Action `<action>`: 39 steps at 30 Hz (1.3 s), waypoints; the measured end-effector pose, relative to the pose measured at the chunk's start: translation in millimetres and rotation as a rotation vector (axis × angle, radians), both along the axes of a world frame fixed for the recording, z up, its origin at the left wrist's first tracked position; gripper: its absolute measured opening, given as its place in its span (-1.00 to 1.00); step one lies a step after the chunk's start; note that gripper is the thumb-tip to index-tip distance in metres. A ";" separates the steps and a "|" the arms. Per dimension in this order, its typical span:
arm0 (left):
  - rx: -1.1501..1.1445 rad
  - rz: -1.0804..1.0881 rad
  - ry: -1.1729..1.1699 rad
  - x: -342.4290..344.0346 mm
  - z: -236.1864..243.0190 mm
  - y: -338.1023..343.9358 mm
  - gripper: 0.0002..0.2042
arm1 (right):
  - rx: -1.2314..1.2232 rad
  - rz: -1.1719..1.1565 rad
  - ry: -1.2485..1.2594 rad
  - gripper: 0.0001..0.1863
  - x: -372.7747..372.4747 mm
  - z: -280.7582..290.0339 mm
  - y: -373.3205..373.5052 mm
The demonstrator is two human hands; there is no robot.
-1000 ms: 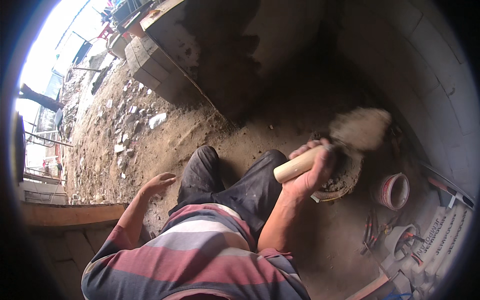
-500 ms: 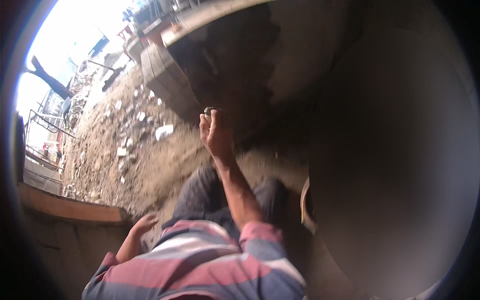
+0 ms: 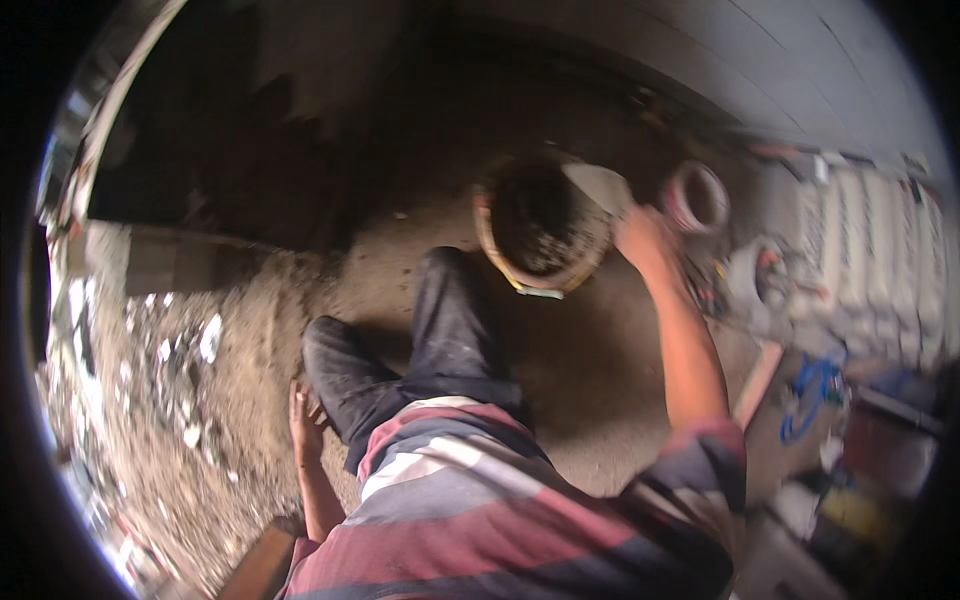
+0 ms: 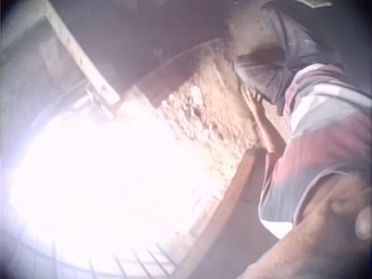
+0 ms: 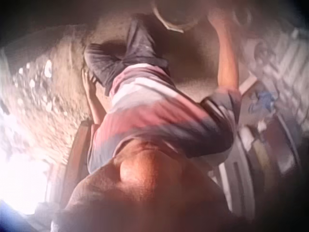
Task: The person pours water into a pile of dry cement mix and uses a hoe to combine the materials. After mixing, the person scoops the wet cement into a bucket, carries it into a room, and uses a trowel to apply the mortar to a wall.
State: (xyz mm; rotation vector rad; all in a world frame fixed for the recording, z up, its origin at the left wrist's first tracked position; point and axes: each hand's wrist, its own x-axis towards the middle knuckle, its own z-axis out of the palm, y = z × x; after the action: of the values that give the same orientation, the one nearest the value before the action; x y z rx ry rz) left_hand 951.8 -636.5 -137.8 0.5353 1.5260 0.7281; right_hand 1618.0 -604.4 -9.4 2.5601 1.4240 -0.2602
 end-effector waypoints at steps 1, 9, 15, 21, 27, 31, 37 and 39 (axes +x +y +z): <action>-0.039 -0.171 -0.042 26.4 13.2 36.4 -0.30 | -0.110 0.005 -0.060 -0.68 16.5 -0.6 14.5; 0.279 -1.063 0.616 35.3 -9.0 67.9 -0.26 | -0.219 -0.006 0.068 -0.68 -1.6 -114.2 75.5; 0.144 -0.867 0.728 55.2 -13.8 66.5 -0.24 | -0.163 -0.570 0.640 -0.67 -5.8 -147.6 66.5; 0.077 -0.948 0.705 60.7 -18.3 87.9 -0.17 | -0.188 -0.619 1.092 -0.61 -13.8 -137.1 60.2; 0.078 -0.973 0.725 68.1 -14.1 92.0 -0.14 | 0.309 -0.348 0.718 -0.66 -22.3 -115.7 -2.5; 0.051 -0.955 0.735 64.3 -17.5 94.0 -0.13 | 0.241 -0.053 0.084 -0.58 -38.4 -117.9 21.2; 0.114 -0.946 0.755 68.3 -16.3 90.8 -0.12 | 0.073 -0.099 0.223 -0.61 -9.5 -121.1 29.3; 0.048 -0.926 0.773 65.4 -20.2 91.4 -0.13 | 0.106 -0.015 0.314 -0.66 -1.9 -134.9 44.4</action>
State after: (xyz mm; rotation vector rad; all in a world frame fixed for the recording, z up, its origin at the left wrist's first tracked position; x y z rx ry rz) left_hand 1017.2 -545.1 -158.0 1.5425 1.6848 -0.2094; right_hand 1616.1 -560.1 -144.3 2.7078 1.5586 -0.6301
